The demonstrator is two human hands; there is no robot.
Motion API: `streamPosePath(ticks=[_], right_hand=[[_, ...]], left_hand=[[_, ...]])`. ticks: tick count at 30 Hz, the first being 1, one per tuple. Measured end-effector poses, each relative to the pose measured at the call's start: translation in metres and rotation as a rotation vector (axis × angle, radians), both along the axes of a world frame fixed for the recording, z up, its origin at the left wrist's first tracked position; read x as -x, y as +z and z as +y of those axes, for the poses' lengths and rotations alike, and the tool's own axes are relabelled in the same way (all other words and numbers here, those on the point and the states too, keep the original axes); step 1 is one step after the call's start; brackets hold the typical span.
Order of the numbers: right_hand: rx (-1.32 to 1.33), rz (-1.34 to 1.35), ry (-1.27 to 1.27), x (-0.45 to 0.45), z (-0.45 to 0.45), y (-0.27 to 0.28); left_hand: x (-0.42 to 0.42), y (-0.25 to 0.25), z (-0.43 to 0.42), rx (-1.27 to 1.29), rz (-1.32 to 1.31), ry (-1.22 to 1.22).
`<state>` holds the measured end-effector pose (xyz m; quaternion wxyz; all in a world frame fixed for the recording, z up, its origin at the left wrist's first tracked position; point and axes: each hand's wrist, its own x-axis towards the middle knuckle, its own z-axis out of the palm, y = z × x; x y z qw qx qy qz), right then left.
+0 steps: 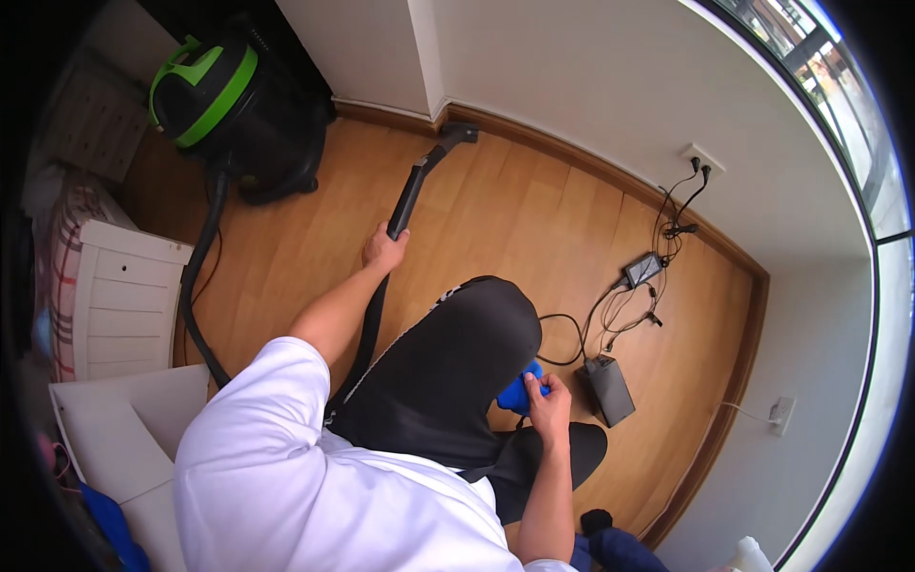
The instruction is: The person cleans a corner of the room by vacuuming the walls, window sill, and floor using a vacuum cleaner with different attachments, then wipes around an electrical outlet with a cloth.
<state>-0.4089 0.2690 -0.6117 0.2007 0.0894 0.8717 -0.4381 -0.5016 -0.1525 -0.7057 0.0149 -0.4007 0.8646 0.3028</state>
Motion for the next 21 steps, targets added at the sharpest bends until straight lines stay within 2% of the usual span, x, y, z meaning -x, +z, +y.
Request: streamPosePath(ticks=[2, 7, 10, 12, 14, 17, 20, 21], right_hand=[[-0.035, -0.004, 0.011, 0.002, -0.002, 0.014], [0.046, -0.015, -0.124, -0.01, 0.012, -0.008], [0.07, -0.022, -0.136, -0.015, 0.012, -0.015], [0.071, -0.017, -0.122, -0.012, 0.008, -0.013], [0.06, -0.013, -0.099, -0.017, 0.002, -0.005], [0.045, -0.043, -0.07, -0.016, 0.003, -0.007], [0.058, -0.023, -0.101, -0.017, 0.006, -0.01], [0.071, -0.039, -0.12, -0.018, 0.006, -0.01]], left_hand=[[-0.023, -0.004, -0.009, -0.032, -0.023, -0.017], [-0.132, 0.028, -0.009, -0.15, -0.106, 0.003], [-0.108, 0.012, -0.014, -0.018, -0.096, -0.041], [-0.062, 0.017, -0.012, 0.027, -0.105, -0.063], [-0.042, 0.021, -0.009, -0.029, -0.109, -0.071], [-0.107, 0.018, 0.009, -0.113, -0.175, -0.019], [-0.239, 0.037, 0.024, -0.186, -0.239, 0.057], [-0.28, 0.033, 0.023, -0.177, -0.189, 0.091]])
